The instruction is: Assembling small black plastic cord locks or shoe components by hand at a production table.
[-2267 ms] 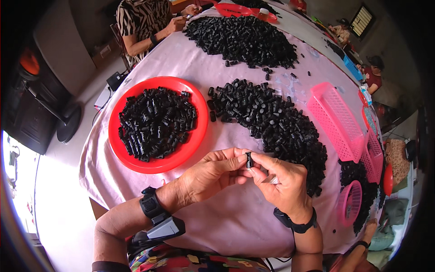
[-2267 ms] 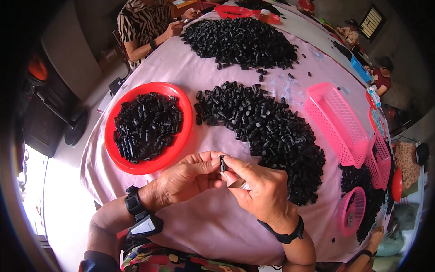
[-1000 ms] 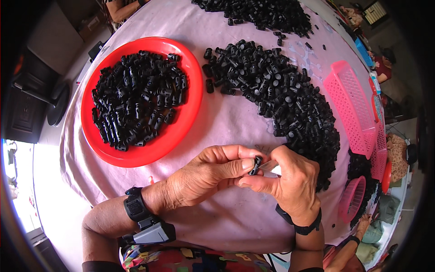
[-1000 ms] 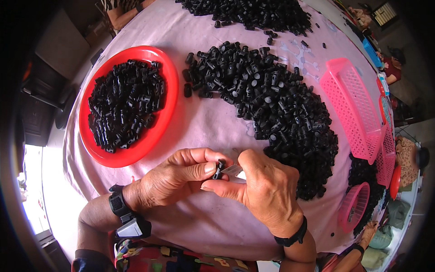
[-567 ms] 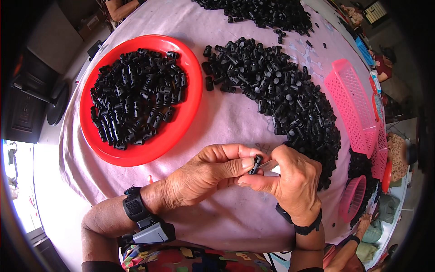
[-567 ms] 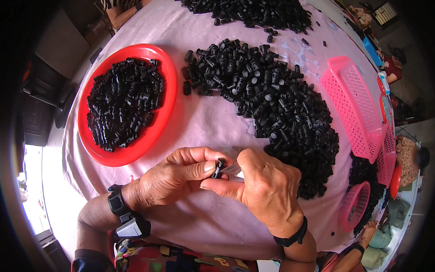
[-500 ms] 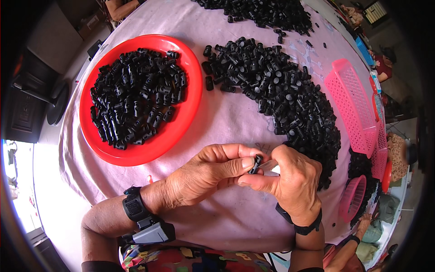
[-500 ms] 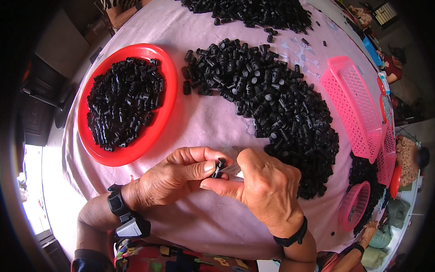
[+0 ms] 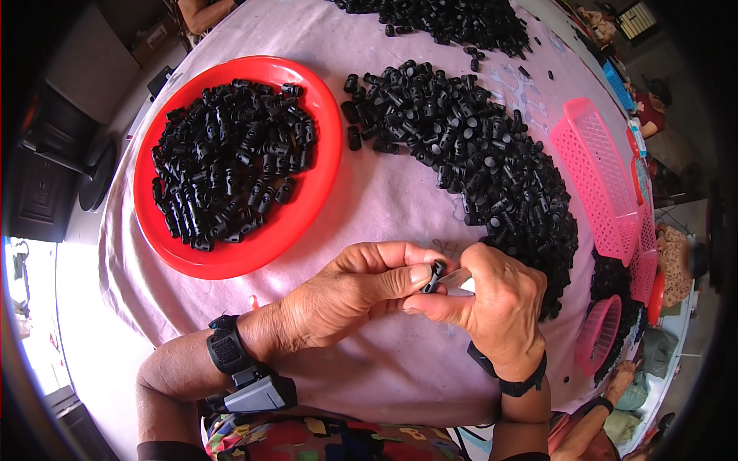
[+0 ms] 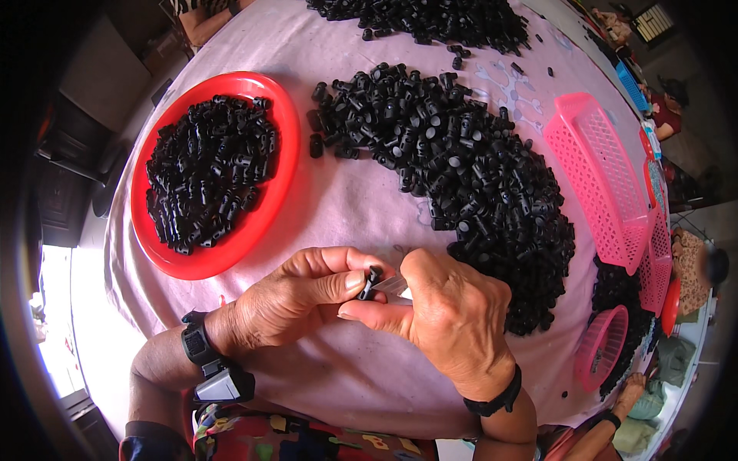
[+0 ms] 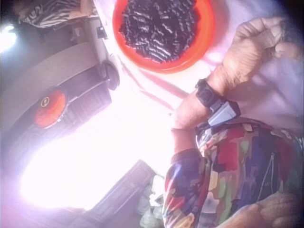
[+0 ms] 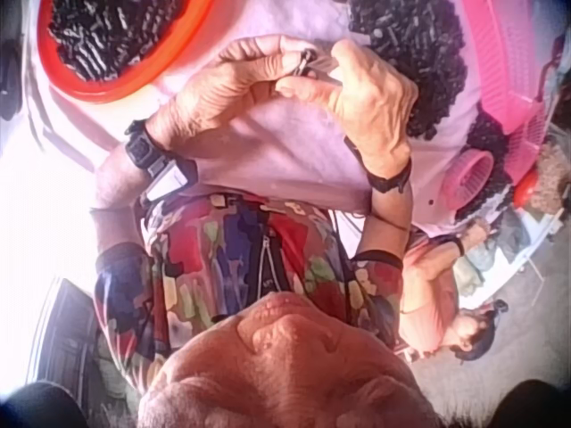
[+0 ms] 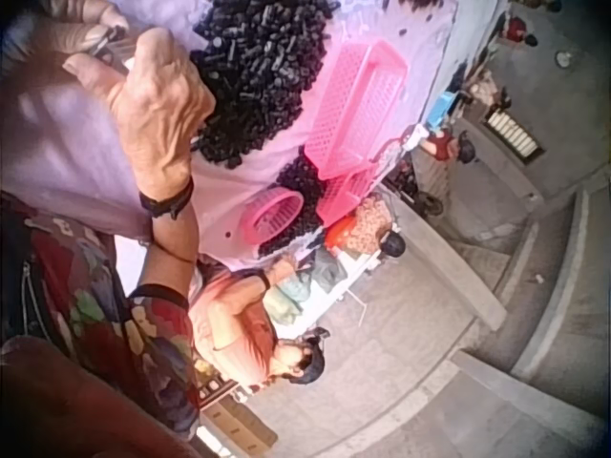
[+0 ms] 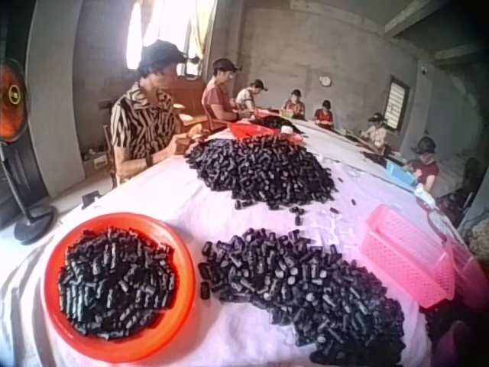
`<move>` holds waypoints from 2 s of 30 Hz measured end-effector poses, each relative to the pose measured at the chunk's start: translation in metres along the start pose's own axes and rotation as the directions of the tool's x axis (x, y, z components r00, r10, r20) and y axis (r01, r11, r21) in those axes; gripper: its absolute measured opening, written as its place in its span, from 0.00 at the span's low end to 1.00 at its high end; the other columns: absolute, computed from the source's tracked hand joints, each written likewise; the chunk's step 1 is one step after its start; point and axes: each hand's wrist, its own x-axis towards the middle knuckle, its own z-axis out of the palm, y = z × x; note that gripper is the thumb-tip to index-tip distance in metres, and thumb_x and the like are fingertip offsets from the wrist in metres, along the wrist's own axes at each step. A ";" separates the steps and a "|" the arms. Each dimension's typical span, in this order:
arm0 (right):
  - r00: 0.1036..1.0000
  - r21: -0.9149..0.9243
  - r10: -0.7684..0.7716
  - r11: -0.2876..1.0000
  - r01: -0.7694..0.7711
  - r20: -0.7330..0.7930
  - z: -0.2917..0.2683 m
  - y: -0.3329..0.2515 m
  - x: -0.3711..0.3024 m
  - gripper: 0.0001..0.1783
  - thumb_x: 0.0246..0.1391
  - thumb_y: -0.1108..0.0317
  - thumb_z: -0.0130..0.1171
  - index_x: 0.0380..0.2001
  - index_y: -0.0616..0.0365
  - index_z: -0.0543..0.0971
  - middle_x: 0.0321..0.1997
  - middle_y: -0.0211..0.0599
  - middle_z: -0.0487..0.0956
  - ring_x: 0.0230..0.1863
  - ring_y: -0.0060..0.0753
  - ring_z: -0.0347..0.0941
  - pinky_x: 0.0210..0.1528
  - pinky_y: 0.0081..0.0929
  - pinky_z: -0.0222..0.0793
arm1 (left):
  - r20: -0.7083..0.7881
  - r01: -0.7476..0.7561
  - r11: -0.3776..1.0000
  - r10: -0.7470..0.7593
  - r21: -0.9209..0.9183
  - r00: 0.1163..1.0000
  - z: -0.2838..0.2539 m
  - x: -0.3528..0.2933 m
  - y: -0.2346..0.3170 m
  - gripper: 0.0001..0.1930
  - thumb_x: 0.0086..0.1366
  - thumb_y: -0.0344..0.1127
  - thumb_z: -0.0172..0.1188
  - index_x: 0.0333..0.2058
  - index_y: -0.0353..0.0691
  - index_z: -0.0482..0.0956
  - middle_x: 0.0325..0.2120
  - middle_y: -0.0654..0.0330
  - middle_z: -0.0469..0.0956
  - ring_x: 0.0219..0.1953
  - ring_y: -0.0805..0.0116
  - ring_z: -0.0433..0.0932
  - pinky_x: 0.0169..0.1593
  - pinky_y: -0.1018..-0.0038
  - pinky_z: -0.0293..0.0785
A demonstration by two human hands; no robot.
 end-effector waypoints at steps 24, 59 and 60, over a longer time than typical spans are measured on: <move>0.999 0.047 -0.039 0.998 0.040 -0.010 0.001 0.001 -0.001 0.33 0.38 0.35 0.65 0.16 0.55 0.66 0.13 0.33 0.70 0.15 0.37 0.72 0.17 0.30 0.67 | 0.025 -0.014 1.000 0.015 -0.013 1.000 0.000 0.000 -0.001 0.14 0.65 0.35 0.58 0.48 0.38 0.76 0.44 0.64 0.77 0.46 0.76 0.75 0.54 0.74 0.69; 0.990 0.502 -0.041 0.859 0.103 -0.133 -0.004 0.000 0.005 0.17 0.43 0.77 0.66 0.40 0.61 0.79 0.25 0.31 0.81 0.13 0.15 0.65 0.17 0.18 0.61 | 0.047 0.007 1.000 -0.007 0.019 0.999 -0.005 0.001 0.003 0.16 0.67 0.35 0.57 0.51 0.40 0.74 0.41 0.67 0.77 0.39 0.81 0.75 0.47 0.81 0.72; 0.989 0.488 -0.045 0.866 0.109 -0.141 -0.003 0.000 0.005 0.17 0.43 0.77 0.66 0.40 0.61 0.79 0.23 0.30 0.80 0.13 0.15 0.64 0.17 0.18 0.60 | 0.043 -0.008 1.000 0.007 0.020 0.999 -0.005 0.001 0.004 0.16 0.66 0.35 0.57 0.52 0.40 0.74 0.42 0.67 0.77 0.39 0.80 0.75 0.47 0.81 0.72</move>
